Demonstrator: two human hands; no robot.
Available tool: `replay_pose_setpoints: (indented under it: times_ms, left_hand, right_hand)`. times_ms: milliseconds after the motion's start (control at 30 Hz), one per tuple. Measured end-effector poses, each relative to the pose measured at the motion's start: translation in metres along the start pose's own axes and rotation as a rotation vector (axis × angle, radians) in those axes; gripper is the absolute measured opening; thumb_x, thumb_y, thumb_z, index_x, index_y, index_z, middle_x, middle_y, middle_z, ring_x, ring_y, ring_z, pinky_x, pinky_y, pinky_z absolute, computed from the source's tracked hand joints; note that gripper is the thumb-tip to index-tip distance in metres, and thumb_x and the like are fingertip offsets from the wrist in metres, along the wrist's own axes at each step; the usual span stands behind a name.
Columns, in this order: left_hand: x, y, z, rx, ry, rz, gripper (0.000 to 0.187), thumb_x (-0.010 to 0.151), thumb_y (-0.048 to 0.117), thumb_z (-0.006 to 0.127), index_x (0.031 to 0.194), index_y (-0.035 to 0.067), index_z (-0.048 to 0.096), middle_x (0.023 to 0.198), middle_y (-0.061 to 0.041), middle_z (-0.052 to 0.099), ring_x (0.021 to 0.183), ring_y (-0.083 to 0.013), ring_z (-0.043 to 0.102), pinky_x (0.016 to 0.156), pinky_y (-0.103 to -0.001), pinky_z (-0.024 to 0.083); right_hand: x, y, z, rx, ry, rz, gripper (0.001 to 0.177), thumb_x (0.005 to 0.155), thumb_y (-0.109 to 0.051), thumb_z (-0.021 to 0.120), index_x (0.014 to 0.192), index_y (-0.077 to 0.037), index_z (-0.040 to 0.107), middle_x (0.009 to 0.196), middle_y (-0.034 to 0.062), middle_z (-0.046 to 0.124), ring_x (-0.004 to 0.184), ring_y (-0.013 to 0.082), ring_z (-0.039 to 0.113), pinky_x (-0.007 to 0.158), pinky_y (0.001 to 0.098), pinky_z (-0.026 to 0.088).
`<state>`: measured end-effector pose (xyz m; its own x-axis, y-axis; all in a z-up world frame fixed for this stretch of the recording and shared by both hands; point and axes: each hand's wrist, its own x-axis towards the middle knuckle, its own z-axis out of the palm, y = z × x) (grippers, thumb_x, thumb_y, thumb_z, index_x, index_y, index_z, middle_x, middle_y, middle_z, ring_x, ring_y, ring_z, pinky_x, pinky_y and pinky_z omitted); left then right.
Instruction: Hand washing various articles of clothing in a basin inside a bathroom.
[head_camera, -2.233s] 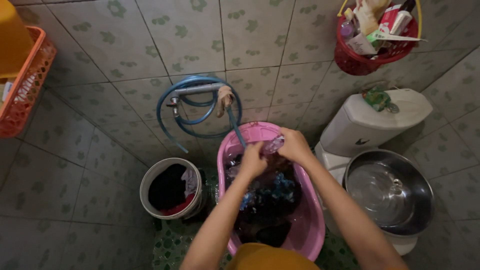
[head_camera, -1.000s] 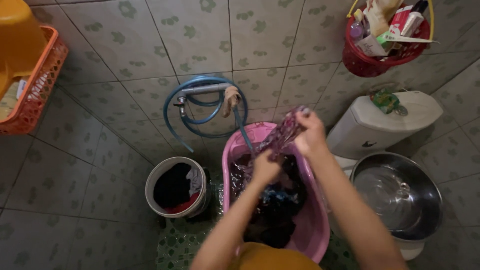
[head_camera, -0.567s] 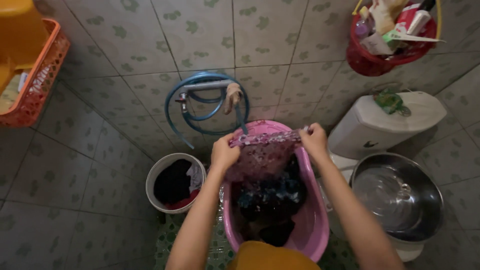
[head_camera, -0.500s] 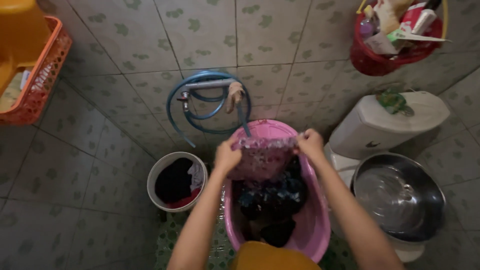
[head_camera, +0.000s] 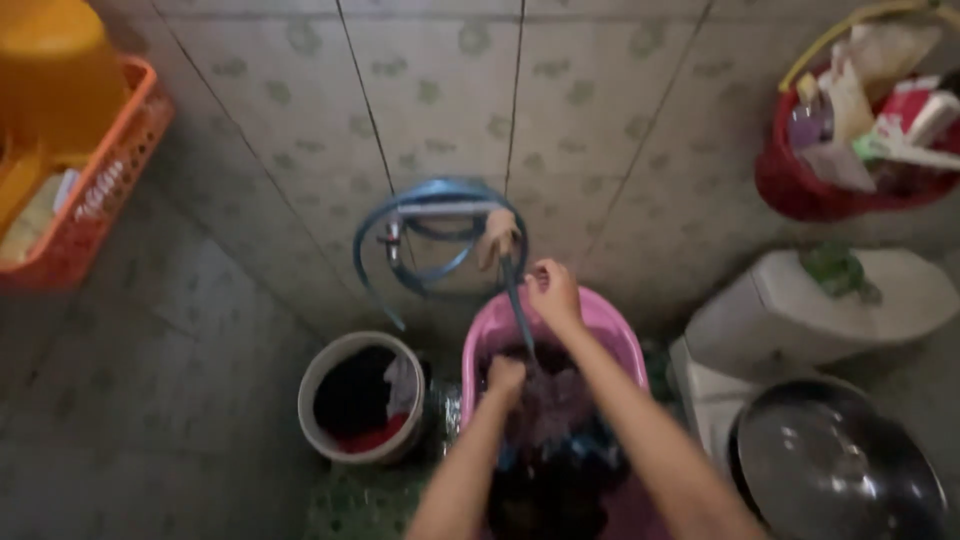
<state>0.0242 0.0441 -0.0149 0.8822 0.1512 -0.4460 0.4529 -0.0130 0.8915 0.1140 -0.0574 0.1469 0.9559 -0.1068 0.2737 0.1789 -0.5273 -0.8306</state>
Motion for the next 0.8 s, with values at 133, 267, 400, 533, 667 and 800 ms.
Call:
replay_pose_setpoints:
  times_ms: [133,267,400,533,667,800]
  left_hand:
    - [0.005,0.000,0.012,0.209,0.210,0.165,0.050,0.075,0.006,0.073,0.123,0.001,0.061,0.100,-0.020,0.071,0.086,-0.0314,0.062,0.075,-0.045,0.052]
    - [-0.003,0.001,0.032,0.049,-0.243,-0.100,0.042,0.078,-0.001,0.056,0.116,0.006,0.071,0.088,-0.016,0.072,0.068,-0.0262,0.064,0.058,-0.042,0.053]
    - [-0.005,0.002,0.042,0.067,-0.269,-0.112,0.023,0.085,0.005,0.061,0.102,0.002,0.076,0.084,-0.012,0.074,0.065,-0.0228,0.065,0.055,-0.040,0.053]
    - [-0.009,0.003,0.038,0.109,-0.256,-0.122,0.019,0.084,0.006,0.062,0.097,-0.001,0.075,0.082,-0.012,0.072,0.063,-0.0226,0.065,0.055,-0.040,0.053]
    - [-0.005,0.003,0.038,0.186,-0.149,-0.104,0.022,0.083,0.008,0.060,0.097,0.003,0.077,0.082,-0.014,0.073,0.065,-0.0247,0.067,0.058,-0.040,0.054]
    - [-0.005,0.003,0.038,0.207,-0.096,-0.101,0.023,0.082,0.008,0.060,0.097,0.006,0.077,0.083,-0.014,0.074,0.068,-0.0261,0.069,0.063,-0.042,0.056]
  right_hand:
    - [0.014,-0.083,-0.008,0.038,0.126,-0.181,0.021,0.089,-0.014,0.072,0.108,-0.005,0.068,0.104,0.0166,0.069,0.091,0.0317,0.071,0.080,0.0415,0.059]
    - [0.026,-0.110,0.003,-0.006,0.206,-0.543,0.022,0.089,-0.008,0.072,0.110,-0.003,0.072,0.121,0.0173,0.068,0.111,0.0372,0.064,0.097,0.0440,0.052]
    - [0.033,-0.100,0.014,-0.075,0.114,-0.507,0.014,0.083,-0.011,0.078,0.096,-0.006,0.076,0.111,0.0124,0.073,0.107,0.0353,0.065,0.094,0.0430,0.053]
    - [0.035,-0.096,0.013,-0.036,0.129,-0.535,0.017,0.087,-0.009,0.074,0.104,-0.005,0.075,0.111,0.0120,0.073,0.110,0.0342,0.066,0.095,0.0416,0.054]
    - [0.043,-0.086,0.014,-0.066,0.106,-0.539,0.018,0.084,-0.009,0.075,0.101,-0.005,0.077,0.110,0.0131,0.073,0.104,0.0351,0.066,0.092,0.0423,0.054]
    - [0.049,-0.074,0.013,-0.076,0.039,-0.555,0.014,0.083,-0.009,0.076,0.097,-0.005,0.077,0.111,0.0141,0.073,0.102,0.0359,0.067,0.090,0.0427,0.054]
